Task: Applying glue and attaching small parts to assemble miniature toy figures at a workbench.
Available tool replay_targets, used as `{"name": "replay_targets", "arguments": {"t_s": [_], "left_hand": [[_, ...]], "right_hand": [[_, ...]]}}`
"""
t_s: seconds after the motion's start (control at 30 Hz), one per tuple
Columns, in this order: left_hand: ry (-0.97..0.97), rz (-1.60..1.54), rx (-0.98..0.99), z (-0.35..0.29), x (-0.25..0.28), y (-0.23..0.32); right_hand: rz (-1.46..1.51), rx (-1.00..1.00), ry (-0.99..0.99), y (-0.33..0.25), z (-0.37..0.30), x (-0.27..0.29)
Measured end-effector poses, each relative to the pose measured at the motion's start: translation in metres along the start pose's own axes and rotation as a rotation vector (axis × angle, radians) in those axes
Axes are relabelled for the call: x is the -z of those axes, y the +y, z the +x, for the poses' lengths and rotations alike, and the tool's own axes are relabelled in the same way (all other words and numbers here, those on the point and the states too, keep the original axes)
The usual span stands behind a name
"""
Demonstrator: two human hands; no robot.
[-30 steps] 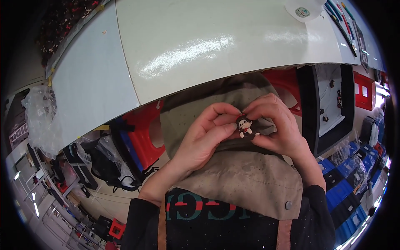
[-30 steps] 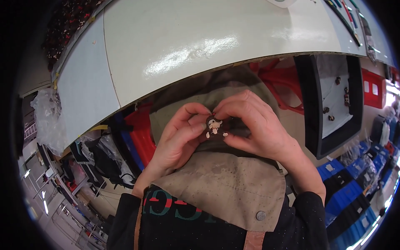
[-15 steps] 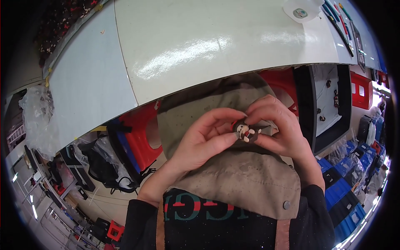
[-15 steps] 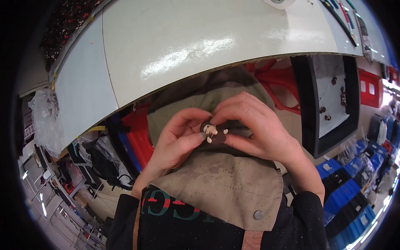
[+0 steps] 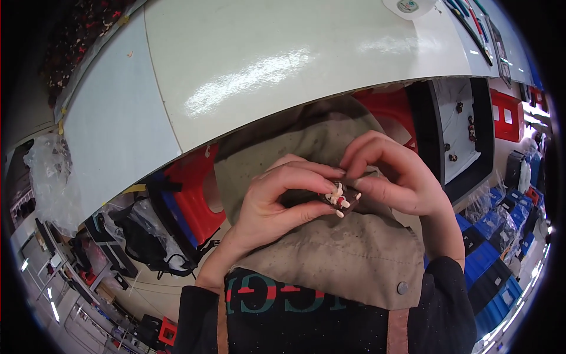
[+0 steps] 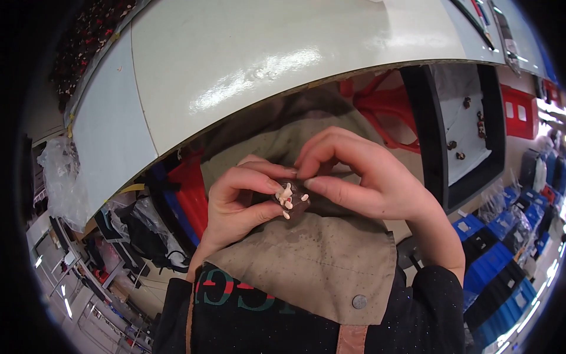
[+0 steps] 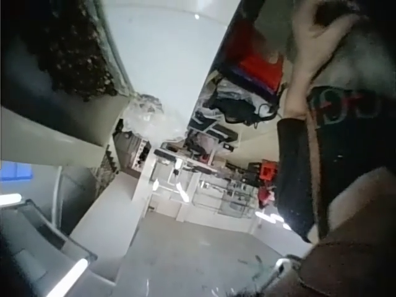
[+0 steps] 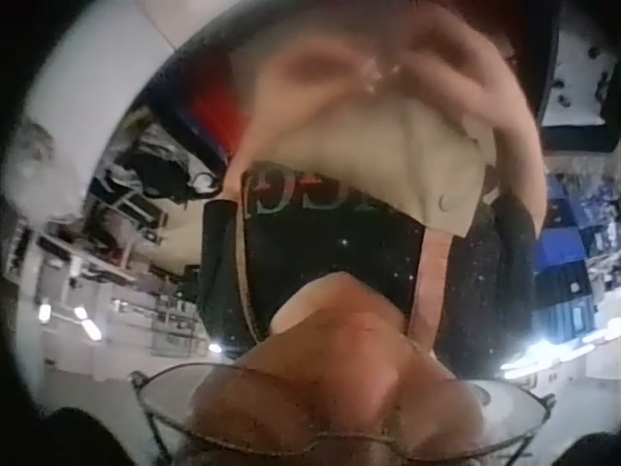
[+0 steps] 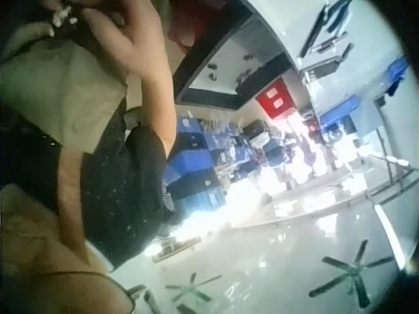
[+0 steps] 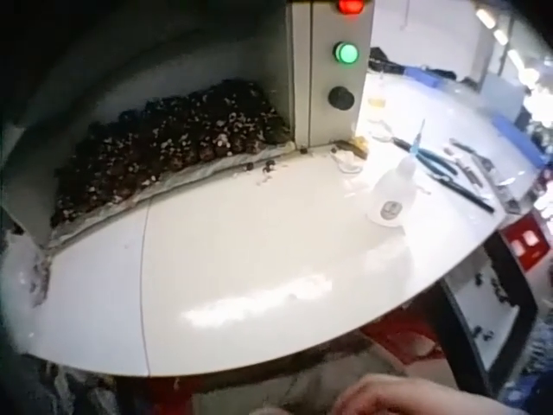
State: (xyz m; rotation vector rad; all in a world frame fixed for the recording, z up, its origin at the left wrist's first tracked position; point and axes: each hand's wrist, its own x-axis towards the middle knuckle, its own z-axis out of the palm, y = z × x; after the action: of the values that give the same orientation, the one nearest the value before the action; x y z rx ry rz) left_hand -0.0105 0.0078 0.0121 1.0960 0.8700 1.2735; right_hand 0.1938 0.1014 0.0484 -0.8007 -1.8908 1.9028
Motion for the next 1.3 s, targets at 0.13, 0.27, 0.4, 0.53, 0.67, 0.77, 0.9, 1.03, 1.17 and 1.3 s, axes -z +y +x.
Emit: {"name": "replay_targets", "arguments": {"t_s": [0.13, 0.27, 0.4, 0.53, 0.67, 0.77, 0.9, 1.03, 1.17, 1.3], "left_hand": [[-0.028, 0.192, -0.049, 0.004, -0.007, 0.002], [-0.085, 0.242, -0.055, 0.006, -0.008, 0.001], [0.006, 0.293, -0.096, 0.003, -0.013, 0.001], [-0.063, 0.388, -0.185, 0.006, -0.008, -0.003], [-0.053, 0.367, -0.169, 0.004, -0.008, -0.006], [-0.07, 0.396, -0.17, 0.004, -0.008, -0.004], [-0.077, 0.402, -0.176, 0.003, -0.008, -0.004], [-0.085, 0.413, -0.186, 0.001, -0.009, -0.004], [-0.095, 0.419, -0.198, 0.0, -0.009, -0.006], [-0.092, 0.418, -0.211, 0.001, -0.008, -0.007]], "right_hand": [[0.353, -0.38, -0.104, -0.013, -0.002, 0.006], [0.426, -0.403, -0.151, -0.005, -0.004, 0.006], [0.458, -0.541, -0.208, -0.002, -0.009, 0.007], [0.537, -0.588, -0.275, -0.002, -0.008, 0.008], [0.539, -0.585, -0.263, 0.002, -0.01, 0.006], [0.58, -0.613, -0.26, 0.003, -0.009, 0.004], [0.594, -0.634, -0.306, 0.002, -0.007, 0.005], [0.555, -0.646, -0.372, 0.004, -0.003, 0.01], [0.561, -0.694, -0.385, 0.005, -0.003, 0.01], [0.589, -0.682, -0.361, 0.007, -0.004, 0.009]]}}
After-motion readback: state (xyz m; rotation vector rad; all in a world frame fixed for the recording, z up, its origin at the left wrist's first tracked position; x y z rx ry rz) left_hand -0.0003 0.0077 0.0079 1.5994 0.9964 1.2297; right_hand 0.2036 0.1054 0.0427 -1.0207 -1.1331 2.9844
